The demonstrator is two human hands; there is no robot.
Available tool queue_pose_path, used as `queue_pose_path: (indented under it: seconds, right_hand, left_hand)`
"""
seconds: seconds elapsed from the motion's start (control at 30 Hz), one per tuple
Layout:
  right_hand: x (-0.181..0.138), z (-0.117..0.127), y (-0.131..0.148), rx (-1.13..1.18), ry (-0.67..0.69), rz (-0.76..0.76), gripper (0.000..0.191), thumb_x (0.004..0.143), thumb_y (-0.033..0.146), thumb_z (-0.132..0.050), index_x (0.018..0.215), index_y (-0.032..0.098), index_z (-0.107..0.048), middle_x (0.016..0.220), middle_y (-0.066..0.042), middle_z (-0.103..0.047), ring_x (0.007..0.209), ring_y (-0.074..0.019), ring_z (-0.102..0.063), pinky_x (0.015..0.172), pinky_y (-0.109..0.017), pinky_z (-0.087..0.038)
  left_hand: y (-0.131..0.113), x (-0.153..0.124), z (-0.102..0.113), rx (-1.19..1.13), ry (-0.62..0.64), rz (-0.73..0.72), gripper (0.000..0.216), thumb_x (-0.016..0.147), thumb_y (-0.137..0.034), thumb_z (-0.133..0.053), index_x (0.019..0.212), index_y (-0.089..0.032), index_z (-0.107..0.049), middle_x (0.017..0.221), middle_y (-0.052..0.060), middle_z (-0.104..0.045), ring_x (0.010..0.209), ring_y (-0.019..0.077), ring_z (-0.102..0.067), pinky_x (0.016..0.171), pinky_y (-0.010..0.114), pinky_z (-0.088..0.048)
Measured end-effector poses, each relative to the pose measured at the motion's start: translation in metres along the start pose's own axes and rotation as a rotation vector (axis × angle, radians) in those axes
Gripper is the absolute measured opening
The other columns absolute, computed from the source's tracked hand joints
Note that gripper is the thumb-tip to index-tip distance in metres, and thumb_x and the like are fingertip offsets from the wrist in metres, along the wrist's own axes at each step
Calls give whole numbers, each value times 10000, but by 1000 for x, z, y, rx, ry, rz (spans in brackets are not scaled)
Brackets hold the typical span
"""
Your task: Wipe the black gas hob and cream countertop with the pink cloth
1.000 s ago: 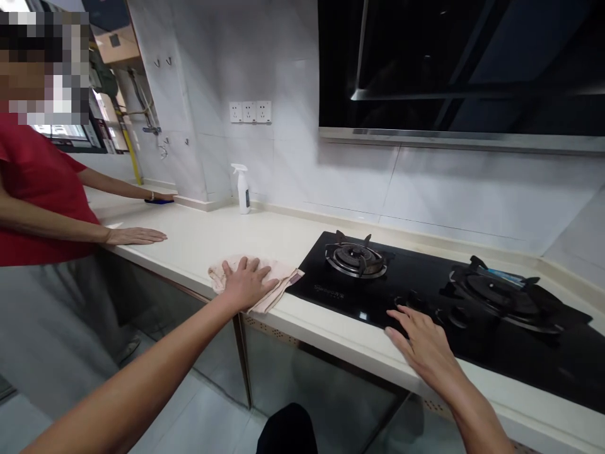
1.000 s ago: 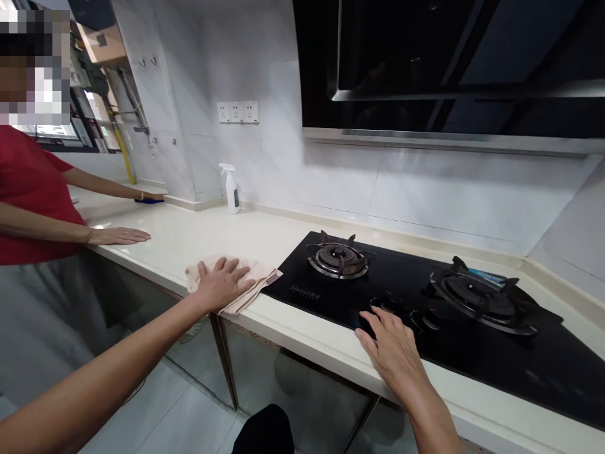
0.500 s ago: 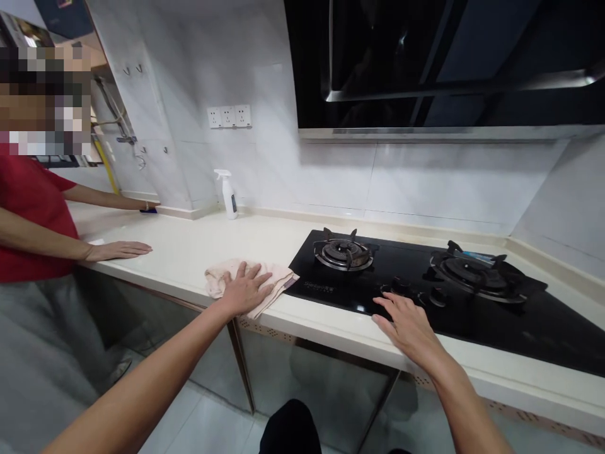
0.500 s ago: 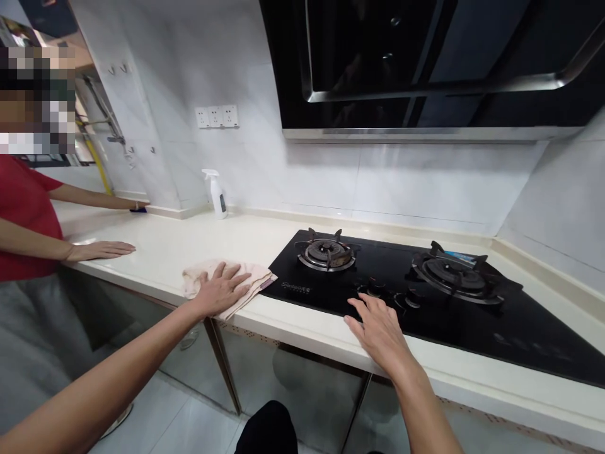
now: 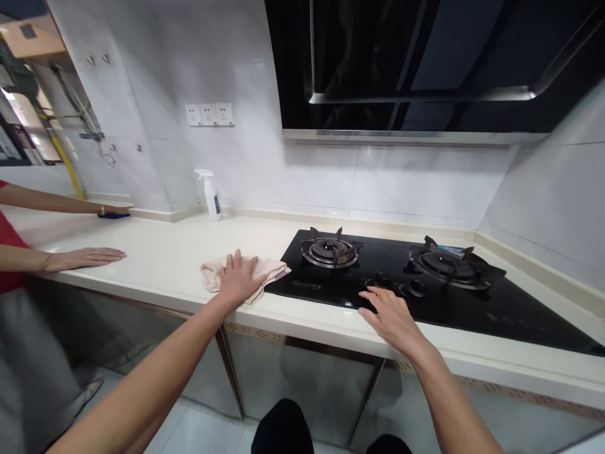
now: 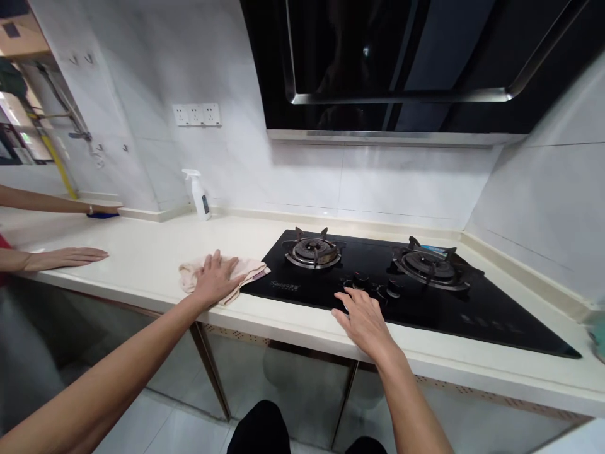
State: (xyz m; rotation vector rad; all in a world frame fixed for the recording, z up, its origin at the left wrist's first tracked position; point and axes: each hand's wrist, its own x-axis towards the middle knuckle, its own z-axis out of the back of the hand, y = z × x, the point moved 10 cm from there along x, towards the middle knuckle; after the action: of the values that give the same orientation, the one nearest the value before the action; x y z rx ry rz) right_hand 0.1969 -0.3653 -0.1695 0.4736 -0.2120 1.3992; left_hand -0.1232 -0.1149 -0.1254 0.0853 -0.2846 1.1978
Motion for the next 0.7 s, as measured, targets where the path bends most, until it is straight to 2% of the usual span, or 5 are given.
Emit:
queue_pose_path:
  seconds: [0.07,0.17,0.3,0.5,0.7]
  right_hand:
    - [0,-1,-1,2,1,4,479,1054,487,-410,1415,262,-631,1544,-104,-551,1445,-310,-454,1141,-560,-381]
    - [2,-7,1,15,57,14,494,1063,462,-379,1442,257,-622,1583,-89,-520,1526,-301,-373,1211,-607,-293]
    - [6,-15,24,30,166,33,580,1077,465,-353,1525,145,-536,1640,-138,-421,1575,-283,-288,1284,-581,-197]
    - [26,-32,106,70,309,119,703,1102,497,-283,1609,15,-356,1702,-208,-233,1608,-293,-170,1317,-533,-152]
    - [59,-51,182,90,338,168,742,1091,482,-389,1605,-48,-314,1693,-267,-200,1601,-372,-160,1309,-559,-167]
  left_hand:
    - [1,-1,-1,24,-23,19,800,951,-771,-363,1579,-292,-489,1746,173,-190,1581,523,-104,1190,682,-249]
    - [-3,-2,-3,78,-32,-28,733,974,-741,-337,1522,-309,-563,1693,167,-331,1548,530,-198,1175,671,-257]
    - [-4,-1,-6,109,-43,-44,714,982,-722,-332,1510,-308,-577,1675,172,-368,1526,539,-230,1161,686,-243]
    - [-6,-3,-6,73,-49,-45,711,990,-708,-337,1500,-279,-583,1679,205,-338,1530,543,-226,1159,697,-249]
    - [-6,-6,-6,50,-42,-36,704,994,-694,-366,1506,-260,-578,1685,209,-334,1541,539,-214,1175,703,-237]
